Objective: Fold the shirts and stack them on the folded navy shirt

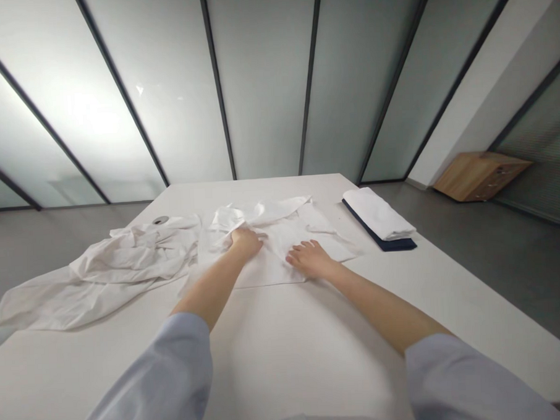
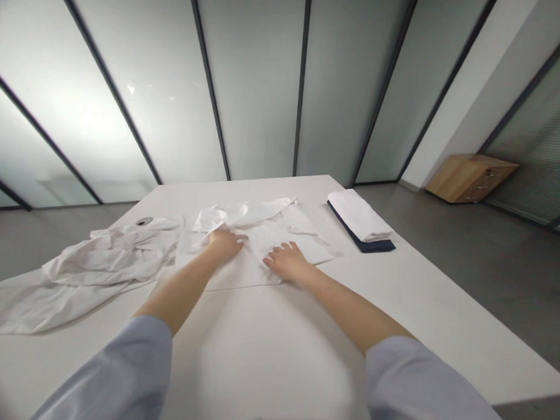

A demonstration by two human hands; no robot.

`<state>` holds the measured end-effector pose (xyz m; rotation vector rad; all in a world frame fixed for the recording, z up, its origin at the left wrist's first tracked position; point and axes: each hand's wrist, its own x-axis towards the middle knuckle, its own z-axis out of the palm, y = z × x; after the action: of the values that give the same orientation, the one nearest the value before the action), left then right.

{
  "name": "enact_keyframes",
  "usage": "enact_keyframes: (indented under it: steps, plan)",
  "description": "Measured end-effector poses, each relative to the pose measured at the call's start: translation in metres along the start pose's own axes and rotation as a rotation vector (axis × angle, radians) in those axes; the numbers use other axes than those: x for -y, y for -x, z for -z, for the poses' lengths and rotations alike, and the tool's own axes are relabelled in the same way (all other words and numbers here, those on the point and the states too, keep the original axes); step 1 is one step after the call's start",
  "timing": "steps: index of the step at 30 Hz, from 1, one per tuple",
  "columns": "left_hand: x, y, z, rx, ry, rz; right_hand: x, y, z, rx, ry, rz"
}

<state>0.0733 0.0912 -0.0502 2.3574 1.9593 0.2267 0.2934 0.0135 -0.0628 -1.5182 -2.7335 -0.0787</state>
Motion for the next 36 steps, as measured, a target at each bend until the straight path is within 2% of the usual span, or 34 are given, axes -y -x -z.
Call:
enact_keyframes:
  steps: [3,7,11,13,16,18,20,23,27,31,36]
  plan:
    - [-0.014,0.01,0.005,0.131,-0.122,0.003,-0.044,-0.013,0.003,0.072,0.035,-0.096]
    - [-0.054,0.028,0.01,0.258,-0.044,-0.206,-0.091,-0.028,-0.004,0.081,0.019,-0.307]
    - [-0.09,0.043,0.004,0.318,0.119,-0.523,-0.104,-0.041,-0.014,0.012,0.01,-0.449]
    - [-0.096,0.046,-0.002,0.235,0.149,-0.636,-0.099,-0.047,-0.015,-0.046,-0.018,-0.419]
    - [-0.086,0.046,-0.009,0.009,0.151,-0.613,-0.085,-0.053,-0.016,-0.101,-0.118,-0.209]
    - [-0.071,0.044,-0.012,-0.057,0.157,-0.551,-0.075,-0.052,-0.018,-0.097,-0.17,-0.078]
    - [-0.054,0.043,-0.013,-0.059,0.148,-0.495,-0.066,-0.05,-0.019,-0.095,-0.174,-0.03]
    - [-0.031,0.043,-0.012,-0.077,0.126,-0.382,-0.058,-0.047,-0.018,-0.119,-0.156,-0.072]
    - [-0.006,0.047,-0.008,-0.039,0.095,-0.249,-0.053,-0.048,-0.011,-0.135,-0.169,-0.134]
    - [0.012,0.048,-0.007,0.019,0.078,-0.298,-0.05,-0.049,-0.002,-0.116,-0.152,-0.171]
    - [0.014,0.04,-0.009,0.063,0.058,-0.356,-0.039,-0.047,0.002,-0.097,-0.127,-0.171]
